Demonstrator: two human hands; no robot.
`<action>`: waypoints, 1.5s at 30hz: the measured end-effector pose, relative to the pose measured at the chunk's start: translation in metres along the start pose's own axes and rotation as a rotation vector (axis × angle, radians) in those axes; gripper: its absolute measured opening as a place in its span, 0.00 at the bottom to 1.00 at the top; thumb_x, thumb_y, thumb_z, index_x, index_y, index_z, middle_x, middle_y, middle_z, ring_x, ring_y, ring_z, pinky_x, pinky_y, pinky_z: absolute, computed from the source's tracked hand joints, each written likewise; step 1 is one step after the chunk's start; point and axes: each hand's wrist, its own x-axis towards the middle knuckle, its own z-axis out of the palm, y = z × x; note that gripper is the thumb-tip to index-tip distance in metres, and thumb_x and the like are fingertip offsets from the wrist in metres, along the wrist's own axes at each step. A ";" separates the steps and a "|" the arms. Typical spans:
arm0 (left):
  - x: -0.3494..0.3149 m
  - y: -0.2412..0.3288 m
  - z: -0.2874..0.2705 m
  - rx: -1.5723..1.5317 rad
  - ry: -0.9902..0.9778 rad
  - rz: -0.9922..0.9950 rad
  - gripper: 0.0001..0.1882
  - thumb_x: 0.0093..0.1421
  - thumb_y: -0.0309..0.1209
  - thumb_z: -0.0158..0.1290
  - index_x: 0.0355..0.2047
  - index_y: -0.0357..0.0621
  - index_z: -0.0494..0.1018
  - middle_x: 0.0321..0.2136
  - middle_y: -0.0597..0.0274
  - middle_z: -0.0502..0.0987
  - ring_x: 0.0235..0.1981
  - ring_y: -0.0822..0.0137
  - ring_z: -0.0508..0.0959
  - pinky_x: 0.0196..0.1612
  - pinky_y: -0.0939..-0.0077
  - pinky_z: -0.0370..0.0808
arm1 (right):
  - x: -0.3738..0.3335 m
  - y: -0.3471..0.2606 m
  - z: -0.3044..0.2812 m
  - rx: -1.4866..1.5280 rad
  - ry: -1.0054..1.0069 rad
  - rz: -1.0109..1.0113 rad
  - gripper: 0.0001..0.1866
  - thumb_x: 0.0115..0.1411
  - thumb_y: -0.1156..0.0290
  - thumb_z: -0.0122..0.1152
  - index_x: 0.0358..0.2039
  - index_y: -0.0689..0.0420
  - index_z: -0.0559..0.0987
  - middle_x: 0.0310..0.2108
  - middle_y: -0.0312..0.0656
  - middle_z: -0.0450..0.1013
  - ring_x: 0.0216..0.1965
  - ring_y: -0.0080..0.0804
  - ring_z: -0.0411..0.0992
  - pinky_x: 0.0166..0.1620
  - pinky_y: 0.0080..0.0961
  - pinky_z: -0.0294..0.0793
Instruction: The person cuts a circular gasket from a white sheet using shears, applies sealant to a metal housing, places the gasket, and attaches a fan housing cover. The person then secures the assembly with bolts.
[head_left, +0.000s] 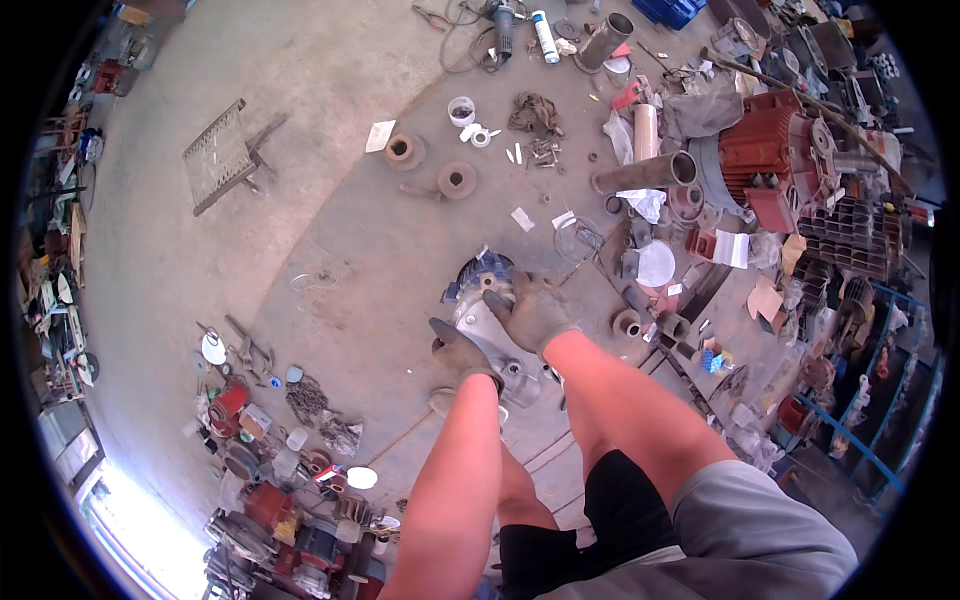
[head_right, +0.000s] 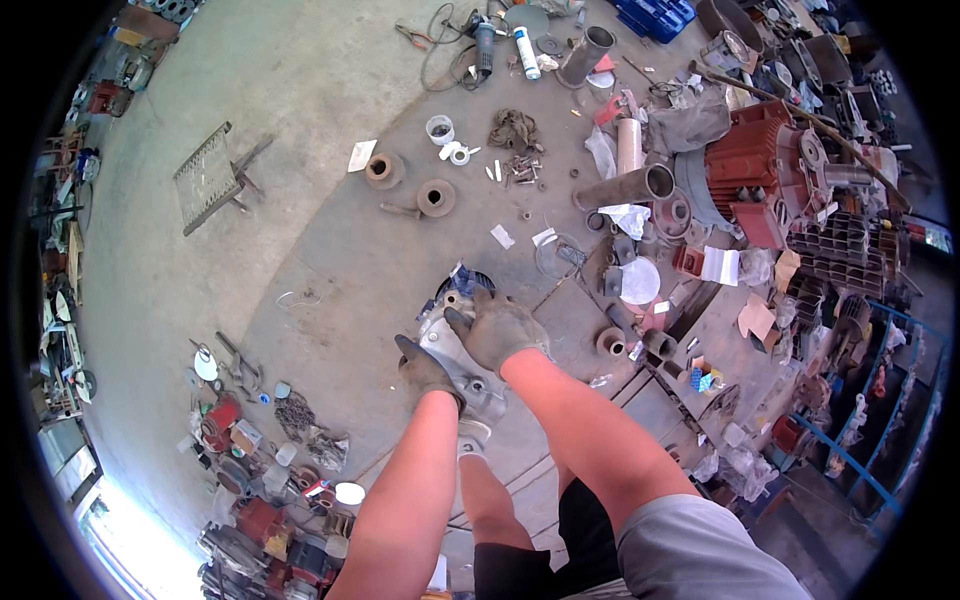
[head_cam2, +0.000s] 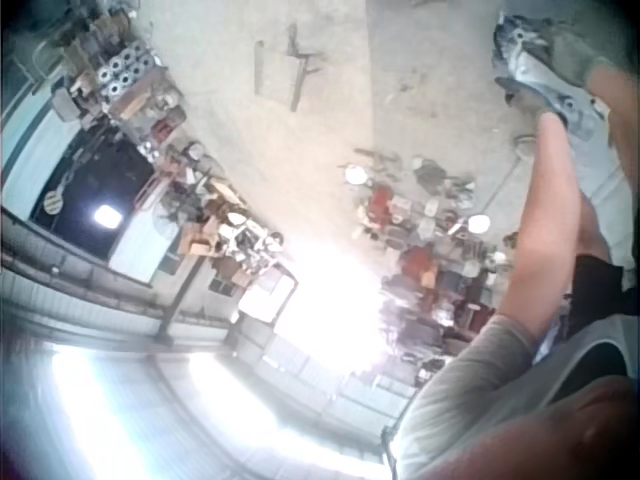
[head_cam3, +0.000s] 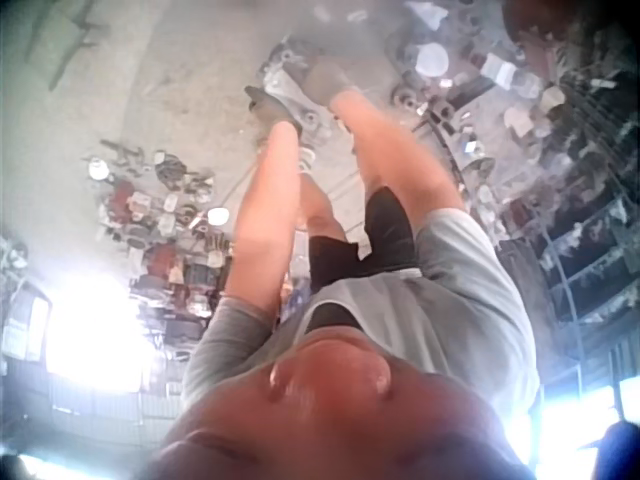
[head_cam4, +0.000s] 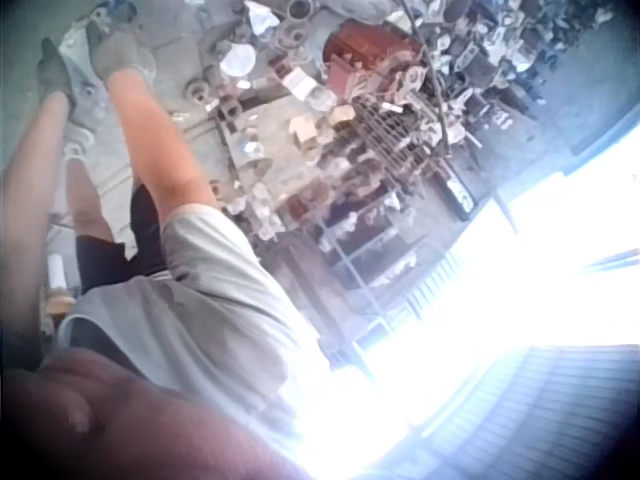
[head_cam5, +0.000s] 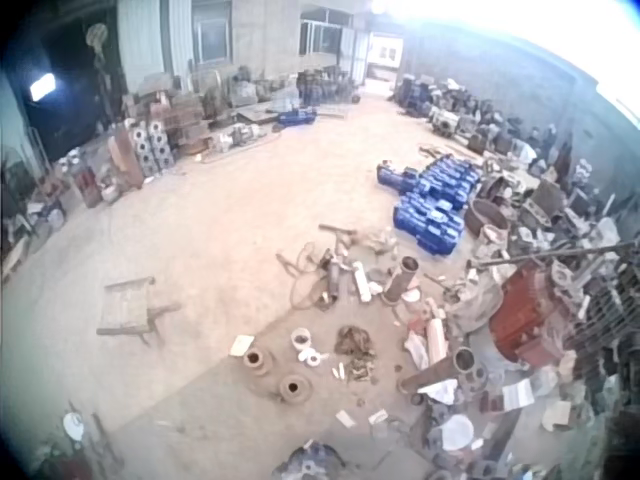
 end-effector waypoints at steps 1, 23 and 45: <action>-0.003 0.002 -0.001 0.032 0.018 -0.007 0.47 0.72 0.69 0.30 0.62 0.40 0.78 0.58 0.45 0.82 0.60 0.45 0.81 0.65 0.54 0.73 | 0.001 0.000 -0.003 0.010 -0.044 0.018 0.37 0.71 0.38 0.53 0.66 0.56 0.73 0.63 0.56 0.74 0.67 0.53 0.70 0.68 0.45 0.70; 0.007 -0.002 0.011 0.188 0.158 0.023 0.42 0.75 0.62 0.33 0.56 0.36 0.81 0.51 0.37 0.84 0.53 0.38 0.84 0.58 0.48 0.79 | 0.009 0.012 0.002 0.128 0.040 -0.085 0.36 0.69 0.41 0.59 0.66 0.56 0.75 0.63 0.54 0.74 0.62 0.61 0.71 0.66 0.52 0.68; 0.174 -0.032 -0.037 -0.729 -0.446 0.548 0.38 0.76 0.61 0.42 0.65 0.37 0.71 0.59 0.46 0.77 0.59 0.51 0.77 0.66 0.53 0.71 | 0.311 0.252 0.004 0.052 0.150 0.130 0.65 0.50 0.41 0.80 0.77 0.64 0.56 0.74 0.65 0.59 0.74 0.60 0.61 0.74 0.45 0.64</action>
